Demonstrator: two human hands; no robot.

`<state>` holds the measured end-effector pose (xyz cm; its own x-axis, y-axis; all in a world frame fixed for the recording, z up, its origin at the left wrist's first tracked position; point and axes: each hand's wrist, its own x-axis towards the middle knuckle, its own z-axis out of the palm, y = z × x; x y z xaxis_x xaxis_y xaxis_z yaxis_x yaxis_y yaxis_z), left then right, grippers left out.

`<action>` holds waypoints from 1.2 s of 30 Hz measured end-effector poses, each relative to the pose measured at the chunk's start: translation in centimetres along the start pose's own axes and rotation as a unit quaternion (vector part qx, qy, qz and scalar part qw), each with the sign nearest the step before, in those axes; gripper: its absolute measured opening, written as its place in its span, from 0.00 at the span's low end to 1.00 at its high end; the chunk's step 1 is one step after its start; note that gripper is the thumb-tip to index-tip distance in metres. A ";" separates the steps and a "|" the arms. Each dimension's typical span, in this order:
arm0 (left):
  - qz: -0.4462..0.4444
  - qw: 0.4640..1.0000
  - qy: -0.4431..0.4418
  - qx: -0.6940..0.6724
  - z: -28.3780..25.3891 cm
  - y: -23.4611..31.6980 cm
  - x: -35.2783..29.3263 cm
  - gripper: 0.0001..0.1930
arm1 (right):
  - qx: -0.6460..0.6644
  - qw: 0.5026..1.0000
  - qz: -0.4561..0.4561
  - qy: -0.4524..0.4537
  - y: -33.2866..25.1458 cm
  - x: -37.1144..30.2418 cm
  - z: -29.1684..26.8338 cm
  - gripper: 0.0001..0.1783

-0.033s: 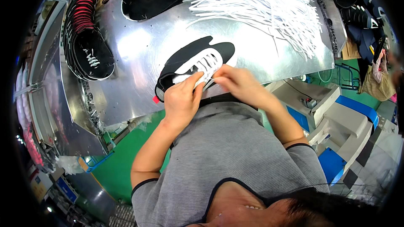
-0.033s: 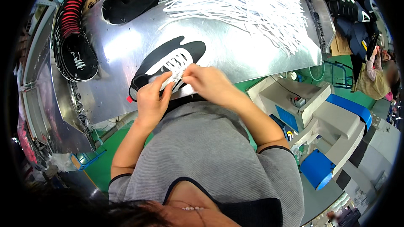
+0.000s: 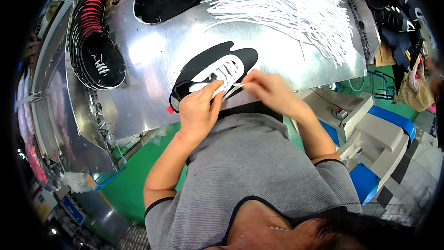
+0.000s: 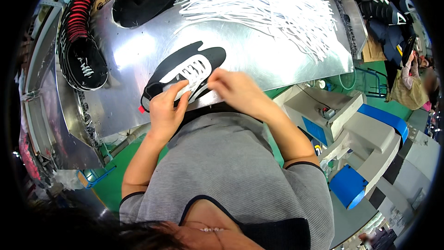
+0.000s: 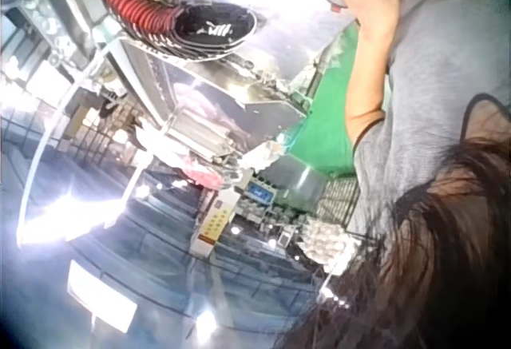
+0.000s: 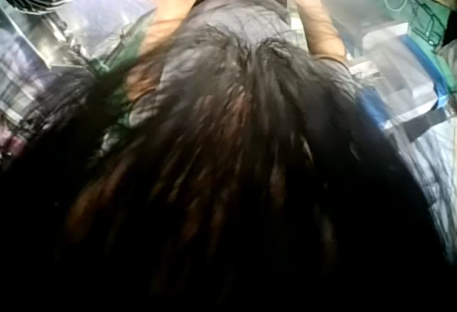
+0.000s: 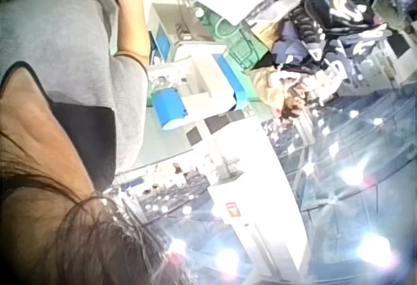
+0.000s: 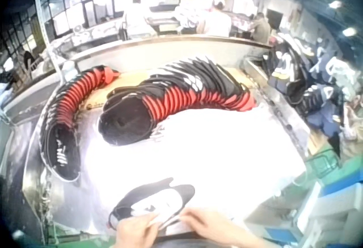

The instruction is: The person laces the upper of a black and white shoe by hand.

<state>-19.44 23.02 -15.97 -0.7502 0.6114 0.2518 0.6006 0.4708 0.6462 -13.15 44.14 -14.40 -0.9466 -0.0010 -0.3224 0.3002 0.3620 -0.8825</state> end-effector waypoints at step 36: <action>-0.154 0.774 0.210 -0.578 -7.2 0.9 2.9 0.15 | -0.179 0.900 -0.303 0.257 0.5 10.3 2.2 0.09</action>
<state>-23.03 20.66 -9.47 -0.9778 0.2091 0.0123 -0.0911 -0.4776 0.8738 -22.46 42.22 -18.92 -0.8808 0.0995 0.4629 -0.2583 0.7183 -0.6460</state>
